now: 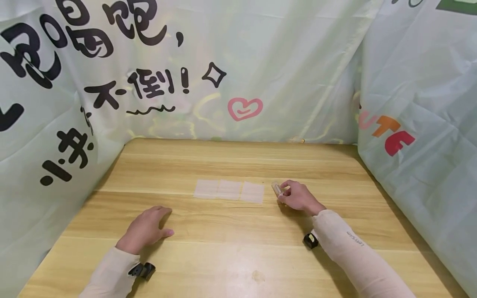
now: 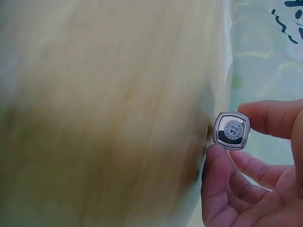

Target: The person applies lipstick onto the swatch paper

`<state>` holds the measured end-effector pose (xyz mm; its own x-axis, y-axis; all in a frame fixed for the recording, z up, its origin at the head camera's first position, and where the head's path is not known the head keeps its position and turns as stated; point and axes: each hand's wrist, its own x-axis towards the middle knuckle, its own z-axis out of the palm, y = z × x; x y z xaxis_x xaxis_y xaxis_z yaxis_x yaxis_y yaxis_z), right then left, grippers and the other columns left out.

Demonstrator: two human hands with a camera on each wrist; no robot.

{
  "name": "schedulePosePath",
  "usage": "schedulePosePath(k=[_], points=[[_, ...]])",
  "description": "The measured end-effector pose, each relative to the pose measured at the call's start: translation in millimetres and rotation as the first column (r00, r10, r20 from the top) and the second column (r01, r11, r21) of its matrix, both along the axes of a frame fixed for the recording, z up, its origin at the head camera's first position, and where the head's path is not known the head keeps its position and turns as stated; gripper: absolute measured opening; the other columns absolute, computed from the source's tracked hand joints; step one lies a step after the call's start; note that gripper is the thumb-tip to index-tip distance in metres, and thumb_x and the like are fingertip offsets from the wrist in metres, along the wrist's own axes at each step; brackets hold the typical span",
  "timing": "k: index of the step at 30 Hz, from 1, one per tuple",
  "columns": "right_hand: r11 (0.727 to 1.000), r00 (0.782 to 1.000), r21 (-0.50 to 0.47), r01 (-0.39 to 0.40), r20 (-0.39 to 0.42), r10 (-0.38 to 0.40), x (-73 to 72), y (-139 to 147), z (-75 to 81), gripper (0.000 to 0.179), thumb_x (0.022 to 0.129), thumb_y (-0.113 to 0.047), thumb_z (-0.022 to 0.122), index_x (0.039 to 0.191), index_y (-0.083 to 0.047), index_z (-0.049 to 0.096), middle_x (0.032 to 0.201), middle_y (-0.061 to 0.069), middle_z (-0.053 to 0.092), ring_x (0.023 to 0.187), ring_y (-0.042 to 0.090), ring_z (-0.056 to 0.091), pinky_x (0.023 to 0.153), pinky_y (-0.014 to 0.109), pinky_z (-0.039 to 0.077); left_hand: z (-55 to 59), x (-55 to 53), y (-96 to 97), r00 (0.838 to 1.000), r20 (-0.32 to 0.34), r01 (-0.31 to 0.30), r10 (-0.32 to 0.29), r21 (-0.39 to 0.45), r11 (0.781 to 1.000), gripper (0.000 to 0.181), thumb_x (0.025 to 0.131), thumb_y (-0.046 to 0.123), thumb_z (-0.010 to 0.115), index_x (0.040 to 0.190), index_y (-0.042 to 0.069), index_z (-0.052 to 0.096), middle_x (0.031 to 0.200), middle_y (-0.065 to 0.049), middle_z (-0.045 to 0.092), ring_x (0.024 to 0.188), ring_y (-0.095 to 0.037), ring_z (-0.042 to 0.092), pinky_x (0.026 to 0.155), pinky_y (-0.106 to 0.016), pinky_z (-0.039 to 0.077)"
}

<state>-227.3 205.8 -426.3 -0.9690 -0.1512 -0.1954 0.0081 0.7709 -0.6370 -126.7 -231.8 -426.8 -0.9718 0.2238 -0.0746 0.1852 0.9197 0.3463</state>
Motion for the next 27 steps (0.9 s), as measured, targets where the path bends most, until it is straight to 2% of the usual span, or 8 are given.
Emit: schedulePosePath(k=[7,13,20,24,27], points=[[1.0,1.0,-0.026,-0.002,0.007,0.002,-0.5,-1.1,3.9,0.041,0.087,-0.015,0.068,0.123,0.0,0.055,0.097,0.013,0.065,0.079,0.021,0.06,0.062,0.028,0.05,0.0,0.4,-0.9,1.0,-0.01,0.017,-0.018,-0.017,1.0,0.06,0.077,0.03,0.082,0.124,0.0,0.061,0.128,-0.03,0.053,0.114,-0.05,0.051,0.091,-0.061,0.044],[0.999,1.0,-0.039,0.002,-0.026,-0.003,1.6,-0.8,5.5,0.038,0.087,-0.013,0.066,0.121,0.001,0.056,0.094,0.013,0.065,0.076,0.021,0.061,0.06,0.03,0.051,-1.7,1.9,-1.3,1.0,-0.017,0.011,-0.011,-0.014,1.0,0.059,0.078,0.029,0.081,0.124,-0.001,0.06,0.129,-0.03,0.053,0.115,-0.05,0.05,0.092,-0.061,0.043],[1.0,1.0,-0.023,-0.007,0.004,0.007,6.3,-0.7,1.6,0.04,0.089,-0.014,0.065,0.124,0.003,0.055,0.093,0.011,0.064,0.073,0.018,0.061,0.061,0.029,0.05,-7.1,8.3,-3.1,1.0,0.019,-0.003,0.003,-0.007,1.0,0.06,0.078,0.028,0.081,0.126,-0.002,0.06,0.13,-0.029,0.053,0.116,-0.05,0.05,0.092,-0.061,0.043],[0.999,1.0,-0.034,0.005,-0.024,-0.006,4.3,1.0,7.1,0.039,0.09,-0.014,0.064,0.123,0.003,0.056,0.095,0.012,0.064,0.071,0.018,0.06,0.058,0.03,0.049,-5.6,4.2,-2.3,1.0,-0.016,0.008,-0.008,0.002,1.0,0.06,0.078,0.029,0.082,0.124,-0.002,0.06,0.128,-0.028,0.054,0.115,-0.049,0.051,0.091,-0.061,0.044],[0.999,1.0,-0.034,0.0,-0.03,-0.001,2.8,1.9,11.5,0.038,0.09,-0.015,0.063,0.122,0.003,0.057,0.096,0.013,0.064,0.071,0.018,0.06,0.057,0.029,0.049,-3.4,1.7,-1.3,1.0,-0.013,0.011,-0.011,-0.004,1.0,0.06,0.078,0.03,0.081,0.124,-0.002,0.06,0.128,-0.028,0.054,0.115,-0.049,0.051,0.091,-0.06,0.044]])
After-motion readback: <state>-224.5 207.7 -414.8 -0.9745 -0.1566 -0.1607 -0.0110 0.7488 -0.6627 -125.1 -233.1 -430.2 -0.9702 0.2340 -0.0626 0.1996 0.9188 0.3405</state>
